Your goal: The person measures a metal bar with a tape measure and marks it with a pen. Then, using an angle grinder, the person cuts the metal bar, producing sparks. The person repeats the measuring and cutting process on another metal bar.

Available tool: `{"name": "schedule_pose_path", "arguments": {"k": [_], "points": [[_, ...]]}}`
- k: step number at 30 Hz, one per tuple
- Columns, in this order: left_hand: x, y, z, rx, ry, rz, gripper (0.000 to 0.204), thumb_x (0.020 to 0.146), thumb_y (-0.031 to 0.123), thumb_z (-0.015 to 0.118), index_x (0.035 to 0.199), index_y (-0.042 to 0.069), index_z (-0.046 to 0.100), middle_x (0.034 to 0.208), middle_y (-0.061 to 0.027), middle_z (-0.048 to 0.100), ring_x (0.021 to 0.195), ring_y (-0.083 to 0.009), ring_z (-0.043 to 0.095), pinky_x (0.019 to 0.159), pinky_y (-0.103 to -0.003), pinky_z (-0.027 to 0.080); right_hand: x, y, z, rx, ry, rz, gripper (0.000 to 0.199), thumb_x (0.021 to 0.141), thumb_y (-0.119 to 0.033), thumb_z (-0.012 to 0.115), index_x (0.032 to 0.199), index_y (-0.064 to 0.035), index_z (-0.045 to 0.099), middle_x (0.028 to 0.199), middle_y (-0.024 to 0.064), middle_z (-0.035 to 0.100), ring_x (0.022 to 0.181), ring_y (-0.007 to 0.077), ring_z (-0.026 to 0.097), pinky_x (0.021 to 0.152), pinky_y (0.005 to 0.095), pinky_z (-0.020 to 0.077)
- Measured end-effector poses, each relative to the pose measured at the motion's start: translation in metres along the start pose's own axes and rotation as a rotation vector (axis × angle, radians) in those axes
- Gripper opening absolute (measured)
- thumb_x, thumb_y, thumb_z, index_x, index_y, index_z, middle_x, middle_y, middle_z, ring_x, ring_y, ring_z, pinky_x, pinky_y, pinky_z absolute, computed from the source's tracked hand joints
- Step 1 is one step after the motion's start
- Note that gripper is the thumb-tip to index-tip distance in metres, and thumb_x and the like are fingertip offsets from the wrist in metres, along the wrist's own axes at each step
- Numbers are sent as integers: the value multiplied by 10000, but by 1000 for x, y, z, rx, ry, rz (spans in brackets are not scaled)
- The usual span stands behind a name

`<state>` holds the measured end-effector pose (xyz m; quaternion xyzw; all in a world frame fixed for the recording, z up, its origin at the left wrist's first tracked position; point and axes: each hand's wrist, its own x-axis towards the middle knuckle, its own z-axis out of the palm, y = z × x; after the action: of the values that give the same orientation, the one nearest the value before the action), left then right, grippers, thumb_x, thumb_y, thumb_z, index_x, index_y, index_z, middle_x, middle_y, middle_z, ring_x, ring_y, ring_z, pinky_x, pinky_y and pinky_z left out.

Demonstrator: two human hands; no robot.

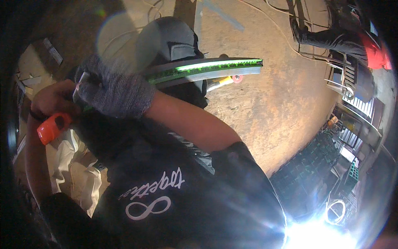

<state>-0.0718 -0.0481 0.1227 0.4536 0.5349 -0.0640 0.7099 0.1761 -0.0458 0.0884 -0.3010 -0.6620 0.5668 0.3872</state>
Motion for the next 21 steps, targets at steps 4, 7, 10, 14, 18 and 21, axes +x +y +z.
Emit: {"name": "schedule_pose_path", "arguments": {"k": [4, 7, 10, 14, 18, 21], "points": [[-11, 11, 7, -37, 90, -26, 423, 750, 91, 762, 1152, -12, 682, 1041, -127, 683, 949, -213, 670, 835, -338, 523, 2, 2, -1, -282, 45, -153, 246, 854, -286, 753, 972, -81, 686, 850, 125, 685, 792, 302, 694, 726, 406, 555], [-6, 15, 6, 20, 47, -3, 423, 753, 97, 762, 1162, 15, 689, 1063, -138, 679, 967, -219, 669, 834, -350, 529, 0, 7, 2, -495, 80, -184, 241, 848, -279, 761, 964, -81, 688, 862, 117, 686, 785, 283, 693, 725, 387, 555], [10, -11, -8, 462, 60, 331, 465, 762, 113, 765, 1205, 8, 667, 1084, -141, 679, 963, -215, 670, 834, -356, 537, 4, 1, -6, -250, -15, -50, 238, 828, -241, 789, 958, -69, 688, 870, 85, 687, 778, 201, 682, 720, 332, 549], [-1, 4, -2, 93, -57, 10, 500, 823, 157, 750, 1266, -29, 614, 1120, -144, 666, 992, -208, 664, 842, -344, 536, 3, -5, -9, -131, -27, 63, 199, 806, -136, 784, 956, -46, 690, 857, 51, 690, 794, 116, 663, 729, 284, 549], [-5, 8, 1, 162, -21, 78, 495, 839, 186, 732, 1257, -48, 605, 1095, -146, 657, 1004, -229, 661, 860, -335, 522, 2, -3, -11, -56, -25, 5, 170, 795, -98, 734, 944, -25, 698, 838, 74, 707, 769, 133, 693, 725, 298, 573], [-9, 13, 2, 92, -45, 23, 509, 832, 187, 738, 1263, -48, 604, 1114, -159, 643, 1044, -242, 652, 879, -342, 518, 1, -4, -6, -68, -49, 6, 170, 794, -102, 730, 942, -23, 703, 829, 80, 709, 754, 147, 701, 706, 294, 572]]}}
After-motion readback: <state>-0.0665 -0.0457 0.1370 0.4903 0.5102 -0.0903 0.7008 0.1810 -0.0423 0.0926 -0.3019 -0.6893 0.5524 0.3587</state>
